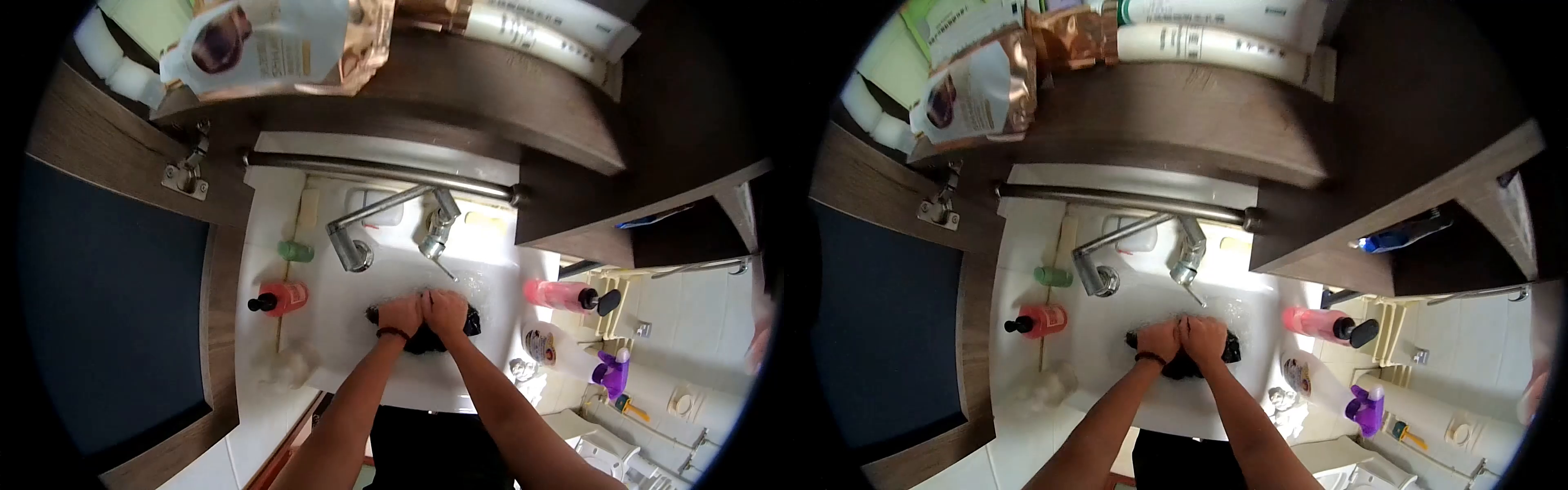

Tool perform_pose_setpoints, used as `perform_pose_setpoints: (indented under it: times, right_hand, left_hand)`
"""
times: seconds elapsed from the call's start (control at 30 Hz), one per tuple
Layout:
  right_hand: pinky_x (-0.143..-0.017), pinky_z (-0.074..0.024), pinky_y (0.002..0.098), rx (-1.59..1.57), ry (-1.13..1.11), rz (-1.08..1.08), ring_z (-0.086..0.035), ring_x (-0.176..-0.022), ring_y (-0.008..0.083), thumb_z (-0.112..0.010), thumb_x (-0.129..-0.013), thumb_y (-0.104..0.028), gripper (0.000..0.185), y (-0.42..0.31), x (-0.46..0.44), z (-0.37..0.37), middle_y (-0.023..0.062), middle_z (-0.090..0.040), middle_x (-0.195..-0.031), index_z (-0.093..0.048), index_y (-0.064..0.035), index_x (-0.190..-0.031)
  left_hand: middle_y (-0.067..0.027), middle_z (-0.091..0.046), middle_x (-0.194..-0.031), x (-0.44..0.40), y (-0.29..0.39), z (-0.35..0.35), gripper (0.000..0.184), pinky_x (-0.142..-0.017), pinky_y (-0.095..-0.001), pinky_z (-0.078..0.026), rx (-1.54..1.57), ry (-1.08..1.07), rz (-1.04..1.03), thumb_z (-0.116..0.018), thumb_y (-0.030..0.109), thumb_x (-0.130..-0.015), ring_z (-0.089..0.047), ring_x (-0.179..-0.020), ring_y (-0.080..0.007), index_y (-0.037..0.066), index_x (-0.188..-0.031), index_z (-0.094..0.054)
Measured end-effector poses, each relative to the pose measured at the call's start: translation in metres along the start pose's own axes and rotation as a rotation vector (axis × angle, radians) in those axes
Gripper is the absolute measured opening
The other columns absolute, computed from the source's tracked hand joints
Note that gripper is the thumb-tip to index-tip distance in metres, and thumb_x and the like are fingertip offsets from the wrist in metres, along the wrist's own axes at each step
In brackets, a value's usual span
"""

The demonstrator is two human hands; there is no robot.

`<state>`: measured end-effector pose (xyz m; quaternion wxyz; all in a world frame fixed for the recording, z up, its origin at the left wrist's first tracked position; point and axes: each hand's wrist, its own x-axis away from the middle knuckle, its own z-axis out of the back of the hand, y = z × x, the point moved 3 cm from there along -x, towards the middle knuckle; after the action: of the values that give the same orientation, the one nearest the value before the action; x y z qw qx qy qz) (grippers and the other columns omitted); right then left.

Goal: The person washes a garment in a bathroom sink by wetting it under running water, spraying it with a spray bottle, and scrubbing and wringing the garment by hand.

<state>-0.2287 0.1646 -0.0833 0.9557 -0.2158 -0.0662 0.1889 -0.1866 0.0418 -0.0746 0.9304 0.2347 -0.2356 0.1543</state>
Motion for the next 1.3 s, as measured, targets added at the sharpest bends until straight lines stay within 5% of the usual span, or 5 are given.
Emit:
perform_pose_setpoints:
  times: [0.37, 0.47, 0.7, 1.07, 1.3]
  right_hand:
    - [-0.105, -0.0365, 0.0559, -0.186, 0.048, -0.015, -0.049, -0.134, 0.0353, -0.073, -0.088, -0.025, 0.047, -0.008, 0.049, 0.058, 0.0149, -0.055, -0.144, -0.062, -0.0101, -0.132]
    - [-0.104, -0.0369, 0.0550, 0.074, 0.131, 0.131, -0.047, -0.135, 0.0349, -0.069, -0.090, -0.029, 0.043, -0.017, 0.051, 0.042, 0.0156, -0.055, -0.142, -0.065, -0.0121, -0.130]
    - [-0.095, -0.0420, 0.0498, -0.021, 0.014, -0.043, -0.063, -0.107, 0.0327, -0.071, -0.092, -0.038, 0.034, 0.000, 0.017, 0.016, 0.0113, -0.070, -0.107, -0.070, -0.0110, -0.111]
    - [-0.065, -0.0448, 0.0385, -0.376, 0.381, 0.054, -0.065, -0.061, 0.0247, -0.087, -0.083, -0.033, 0.031, -0.024, -0.035, 0.137, 0.0049, -0.066, -0.067, -0.070, -0.0067, -0.085]
    - [-0.075, -0.0530, 0.0418, -0.446, 0.357, -0.138, -0.070, -0.079, 0.0297, -0.081, -0.089, -0.036, 0.035, -0.014, -0.024, 0.121, 0.0142, -0.072, -0.085, -0.072, -0.0027, -0.092]
  left_hand:
    - [-0.0169, -0.054, -0.138, 0.068, -0.005, -0.014, 0.045, -0.106, -0.0628, -0.037, 0.104, 0.384, -0.132, -0.072, 0.036, -0.087, -0.048, -0.131, -0.0390, 0.012, -0.125, -0.066]
    - [-0.0210, -0.032, -0.159, 0.056, -0.007, -0.032, 0.071, -0.111, -0.0782, -0.021, -0.136, 0.230, -0.105, -0.067, 0.044, -0.092, -0.024, -0.151, -0.0439, 0.017, -0.153, -0.042]
    - [-0.0135, -0.062, -0.113, 0.017, -0.021, -0.033, 0.028, -0.098, -0.0543, -0.045, 0.062, 0.354, -0.302, -0.065, 0.029, -0.095, -0.058, -0.112, -0.0366, 0.006, -0.112, -0.063]
    - [-0.0153, -0.057, -0.135, 0.045, -0.025, -0.010, 0.057, -0.111, -0.0584, -0.034, 0.064, 0.424, -0.253, -0.065, 0.049, -0.096, -0.050, -0.130, -0.0369, 0.013, -0.139, -0.057]
    - [-0.0170, -0.054, -0.138, 0.077, 0.002, 0.039, 0.080, -0.107, -0.0578, -0.041, -0.175, 0.110, -0.036, -0.074, 0.055, -0.089, -0.048, -0.134, -0.0379, 0.018, -0.153, -0.043]
